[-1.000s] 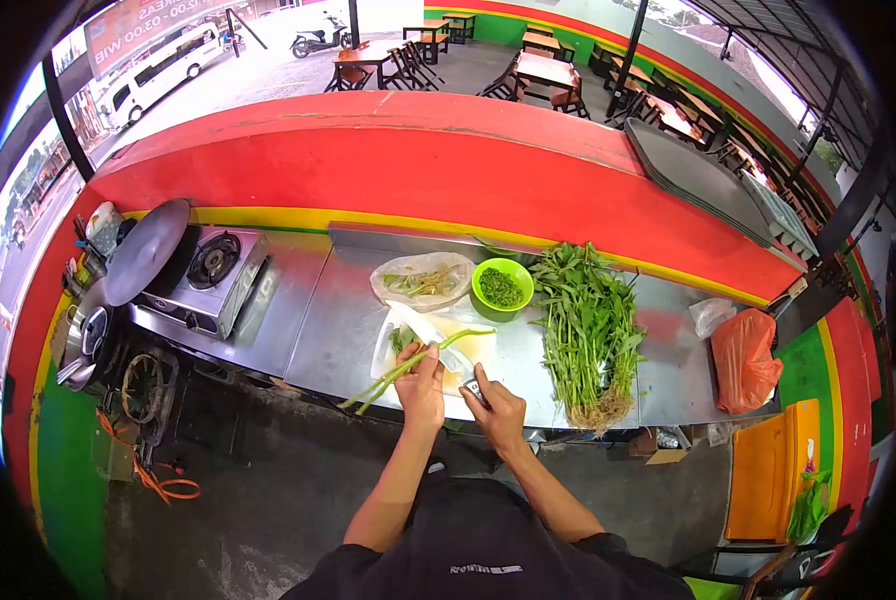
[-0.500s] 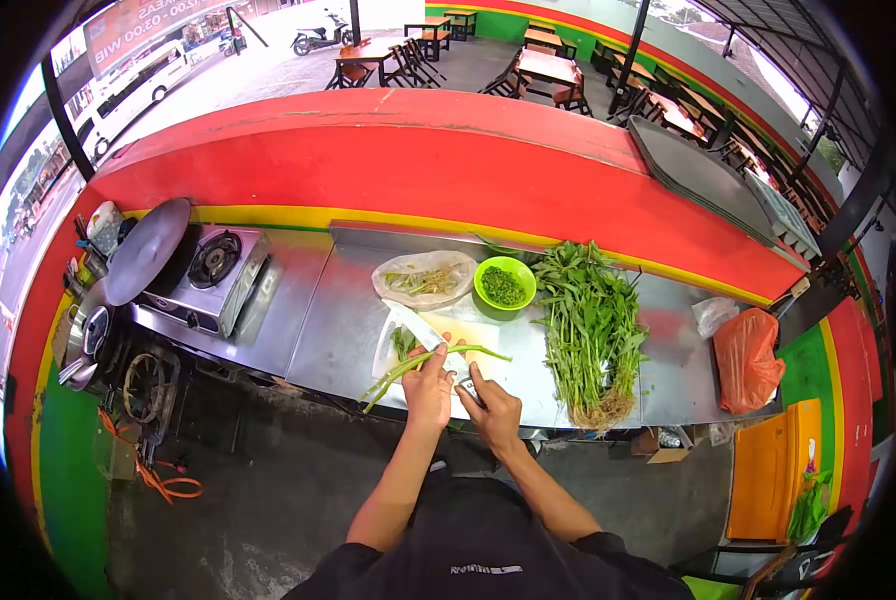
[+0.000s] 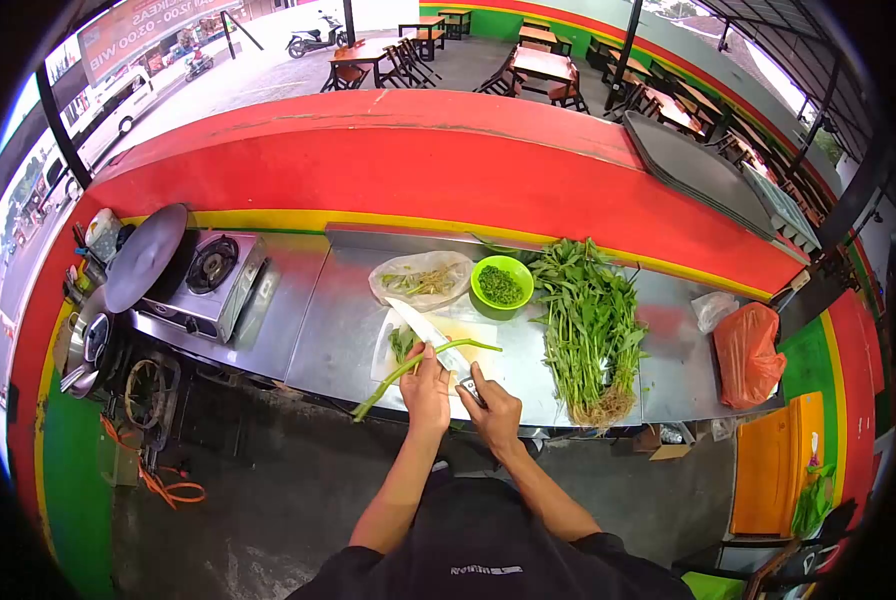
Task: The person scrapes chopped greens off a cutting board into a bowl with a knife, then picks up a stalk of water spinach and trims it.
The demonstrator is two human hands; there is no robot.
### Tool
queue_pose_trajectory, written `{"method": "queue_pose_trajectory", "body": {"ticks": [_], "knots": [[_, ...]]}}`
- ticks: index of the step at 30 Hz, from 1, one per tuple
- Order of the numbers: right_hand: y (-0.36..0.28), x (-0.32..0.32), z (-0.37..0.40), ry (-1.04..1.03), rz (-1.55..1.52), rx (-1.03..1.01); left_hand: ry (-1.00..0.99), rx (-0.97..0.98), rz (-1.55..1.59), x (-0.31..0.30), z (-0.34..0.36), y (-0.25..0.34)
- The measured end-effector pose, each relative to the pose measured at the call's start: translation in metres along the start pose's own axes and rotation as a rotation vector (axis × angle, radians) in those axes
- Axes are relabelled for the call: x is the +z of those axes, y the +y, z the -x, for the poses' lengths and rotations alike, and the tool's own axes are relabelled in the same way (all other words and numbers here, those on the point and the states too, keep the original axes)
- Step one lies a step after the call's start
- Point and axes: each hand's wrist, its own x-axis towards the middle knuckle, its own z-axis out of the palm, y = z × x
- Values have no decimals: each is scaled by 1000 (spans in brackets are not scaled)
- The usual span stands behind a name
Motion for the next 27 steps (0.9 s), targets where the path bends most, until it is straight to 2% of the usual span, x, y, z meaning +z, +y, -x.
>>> {"method": "queue_pose_trajectory", "body": {"ticks": [11, 17, 19, 23, 27], "knots": [[8, -2, 1, -11, 26, -32, -48, -117, -140, 12, 0, 7], [5, -7, 1, -27, 64, -15, 23, -16, -140, 5, -1, -3], [4, -7, -1, 41, 25, 11, 16, 77, -54, -6, -6, -8], [8, -11, -1, 46, -6, 9, 72, 71, -124, -5, -6, -6], [9, -12, 0, 15, 5, 9, -10, 79, -44, -4, -5, -9]]}}
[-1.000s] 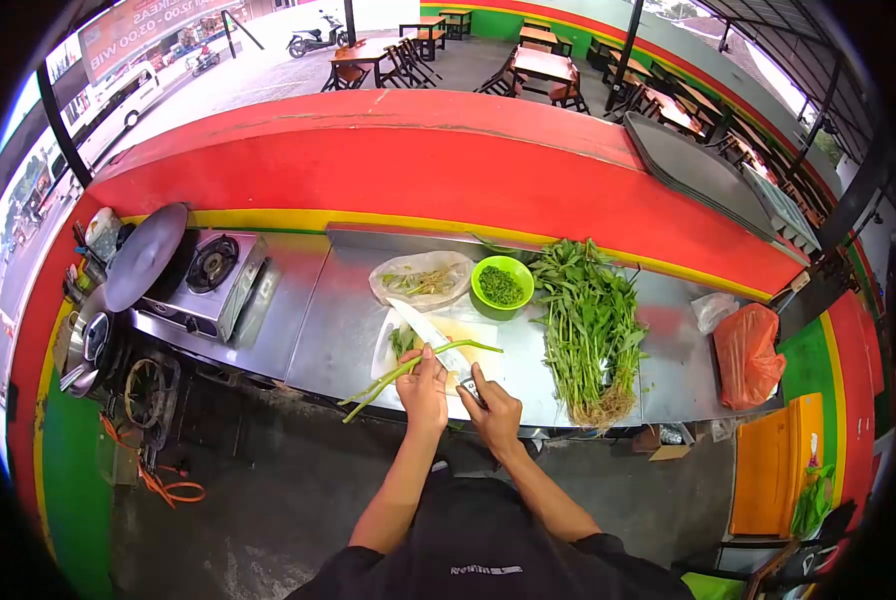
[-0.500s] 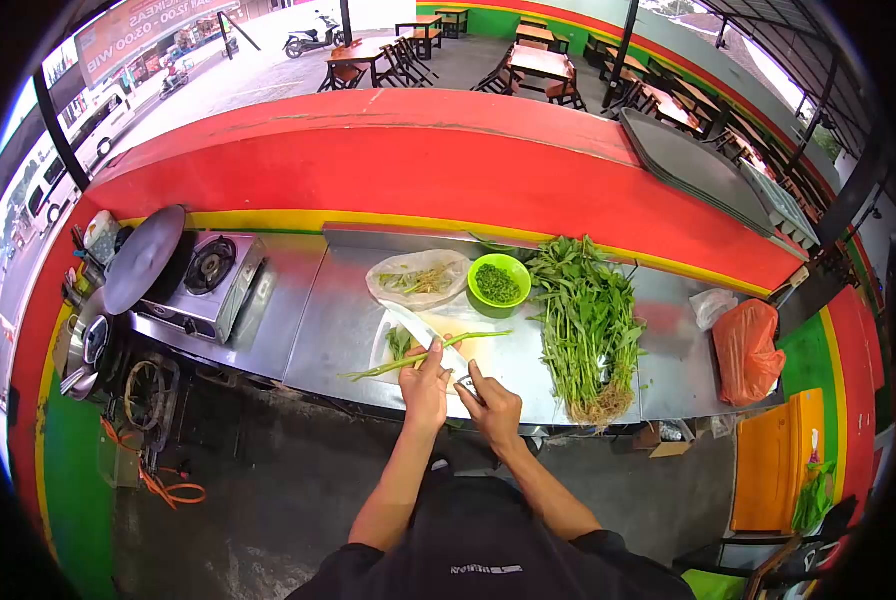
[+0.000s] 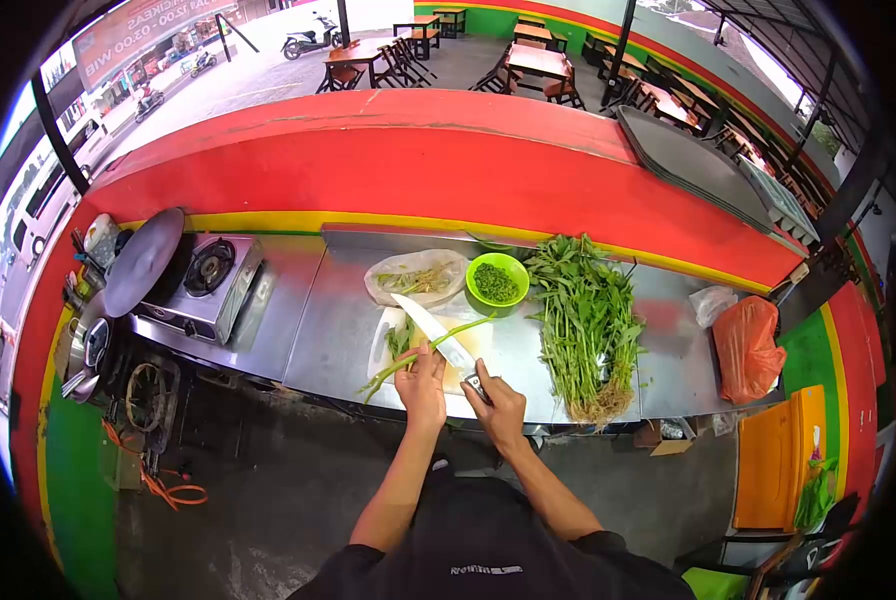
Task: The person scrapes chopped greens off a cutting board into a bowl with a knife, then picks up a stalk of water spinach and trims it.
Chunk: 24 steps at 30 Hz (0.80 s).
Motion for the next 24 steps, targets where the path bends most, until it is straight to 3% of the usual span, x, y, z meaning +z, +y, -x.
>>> {"method": "queue_pose_trajectory", "body": {"ticks": [13, 24], "knots": [[-5, 1, 4, -25, 7, 19, 2, -50, -24, 11, 6, 1], [-6, 2, 6, 11, -6, 12, 30, 54, 4, 10, 9, -2]]}}
